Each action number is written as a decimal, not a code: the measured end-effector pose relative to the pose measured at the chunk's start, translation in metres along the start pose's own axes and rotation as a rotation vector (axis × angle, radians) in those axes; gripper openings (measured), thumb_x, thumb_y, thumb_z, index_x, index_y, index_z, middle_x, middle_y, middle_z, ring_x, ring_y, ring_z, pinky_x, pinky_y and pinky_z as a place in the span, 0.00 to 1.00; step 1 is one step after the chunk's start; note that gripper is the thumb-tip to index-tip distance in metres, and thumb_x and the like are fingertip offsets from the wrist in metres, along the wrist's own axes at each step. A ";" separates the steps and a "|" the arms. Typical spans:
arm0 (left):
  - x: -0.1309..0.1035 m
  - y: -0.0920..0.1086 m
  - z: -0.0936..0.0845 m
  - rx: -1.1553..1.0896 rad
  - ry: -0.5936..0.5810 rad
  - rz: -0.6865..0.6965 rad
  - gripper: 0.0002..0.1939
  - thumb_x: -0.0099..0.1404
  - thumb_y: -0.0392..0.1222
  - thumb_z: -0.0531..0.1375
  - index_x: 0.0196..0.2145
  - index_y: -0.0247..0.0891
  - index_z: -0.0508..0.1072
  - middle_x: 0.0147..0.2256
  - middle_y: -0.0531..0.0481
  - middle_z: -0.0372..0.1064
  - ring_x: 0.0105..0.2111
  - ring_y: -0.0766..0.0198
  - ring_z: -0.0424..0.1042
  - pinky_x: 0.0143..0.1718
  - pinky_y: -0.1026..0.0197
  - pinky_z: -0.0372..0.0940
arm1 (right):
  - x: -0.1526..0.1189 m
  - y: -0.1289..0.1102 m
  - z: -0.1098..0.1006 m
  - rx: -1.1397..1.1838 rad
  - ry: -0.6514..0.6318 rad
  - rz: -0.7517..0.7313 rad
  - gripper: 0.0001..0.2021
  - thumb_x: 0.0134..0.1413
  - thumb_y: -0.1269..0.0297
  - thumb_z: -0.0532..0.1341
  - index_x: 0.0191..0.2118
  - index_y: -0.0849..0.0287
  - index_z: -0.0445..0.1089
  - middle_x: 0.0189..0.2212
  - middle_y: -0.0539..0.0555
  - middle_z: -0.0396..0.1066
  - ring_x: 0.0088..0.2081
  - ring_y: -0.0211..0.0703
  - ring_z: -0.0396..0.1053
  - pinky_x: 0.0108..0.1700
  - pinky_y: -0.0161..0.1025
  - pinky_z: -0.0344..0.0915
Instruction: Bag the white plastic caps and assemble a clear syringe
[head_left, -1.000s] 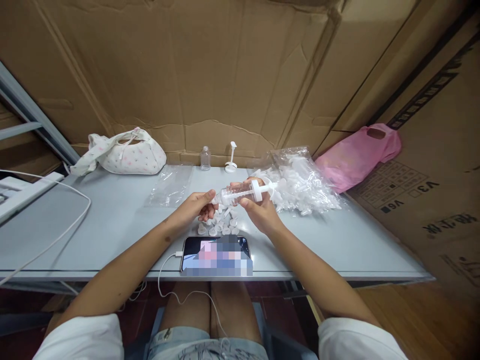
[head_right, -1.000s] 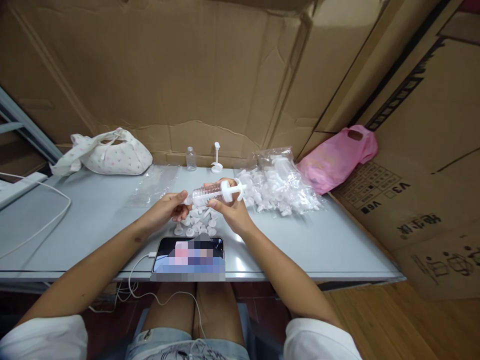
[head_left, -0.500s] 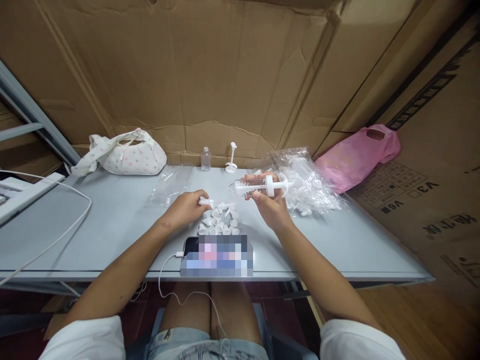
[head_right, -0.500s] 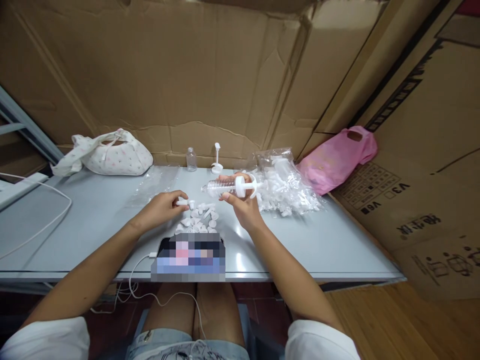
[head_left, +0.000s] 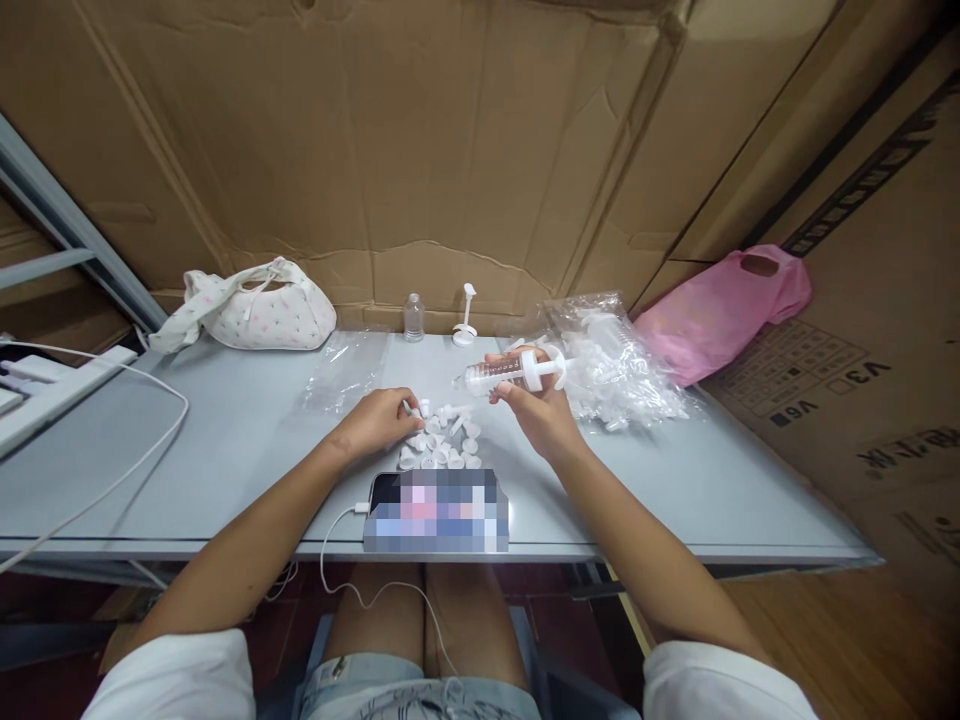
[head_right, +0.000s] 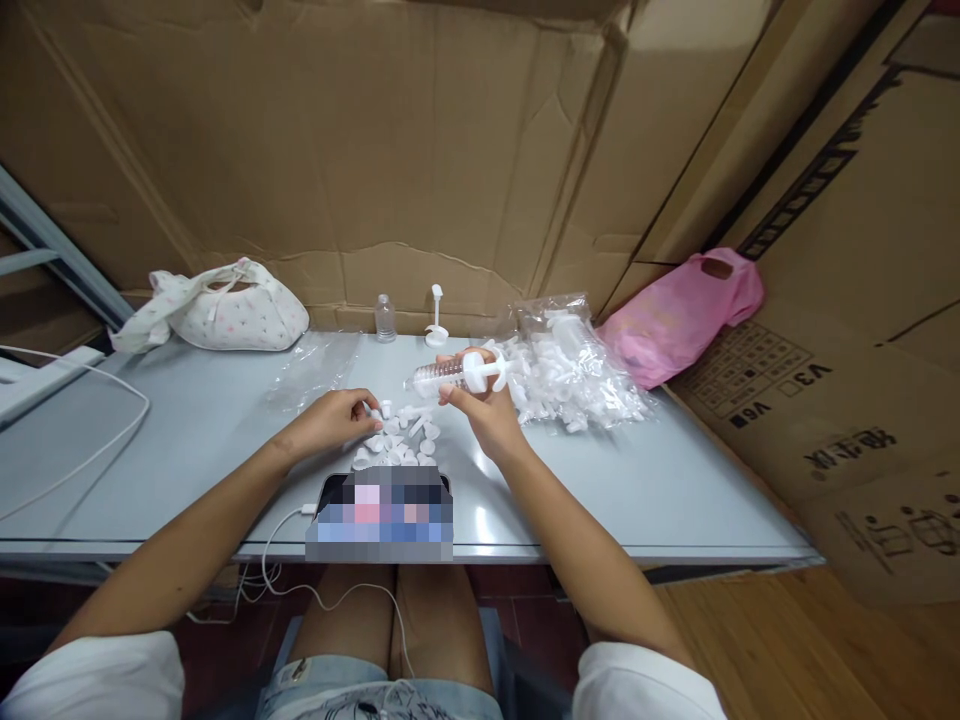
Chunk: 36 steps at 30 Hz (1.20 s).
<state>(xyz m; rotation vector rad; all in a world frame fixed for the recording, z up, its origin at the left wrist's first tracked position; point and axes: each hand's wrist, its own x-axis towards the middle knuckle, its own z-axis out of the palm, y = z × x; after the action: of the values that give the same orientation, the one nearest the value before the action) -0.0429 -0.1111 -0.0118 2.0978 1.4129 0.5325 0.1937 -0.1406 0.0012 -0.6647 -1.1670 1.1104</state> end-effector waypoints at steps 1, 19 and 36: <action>-0.001 0.001 0.000 0.003 -0.001 0.005 0.13 0.55 0.49 0.60 0.35 0.39 0.73 0.23 0.53 0.68 0.24 0.63 0.67 0.26 0.63 0.54 | 0.000 0.001 0.000 -0.006 0.002 -0.005 0.21 0.40 0.65 0.71 0.41 0.50 0.64 0.42 0.50 0.73 0.39 0.43 0.70 0.34 0.40 0.67; -0.019 0.042 0.021 0.333 0.391 0.443 0.34 0.60 0.62 0.59 0.56 0.39 0.60 0.48 0.42 0.71 0.44 0.51 0.72 0.44 0.53 0.65 | -0.011 0.018 0.023 0.090 -0.096 0.168 0.23 0.48 0.38 0.61 0.38 0.54 0.66 0.41 0.54 0.73 0.46 0.49 0.70 0.46 0.46 0.68; -0.027 0.051 0.016 0.030 0.251 0.330 0.24 0.61 0.56 0.59 0.51 0.42 0.67 0.50 0.48 0.71 0.46 0.56 0.72 0.46 0.55 0.65 | -0.011 0.000 0.006 -0.203 -0.380 0.131 0.37 0.48 0.33 0.58 0.59 0.51 0.63 0.59 0.58 0.63 0.61 0.55 0.58 0.60 0.52 0.56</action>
<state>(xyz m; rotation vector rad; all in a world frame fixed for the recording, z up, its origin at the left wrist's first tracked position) -0.0070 -0.1546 0.0078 2.3695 1.2112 0.9381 0.1884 -0.1512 -0.0015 -0.7119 -1.5953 1.2755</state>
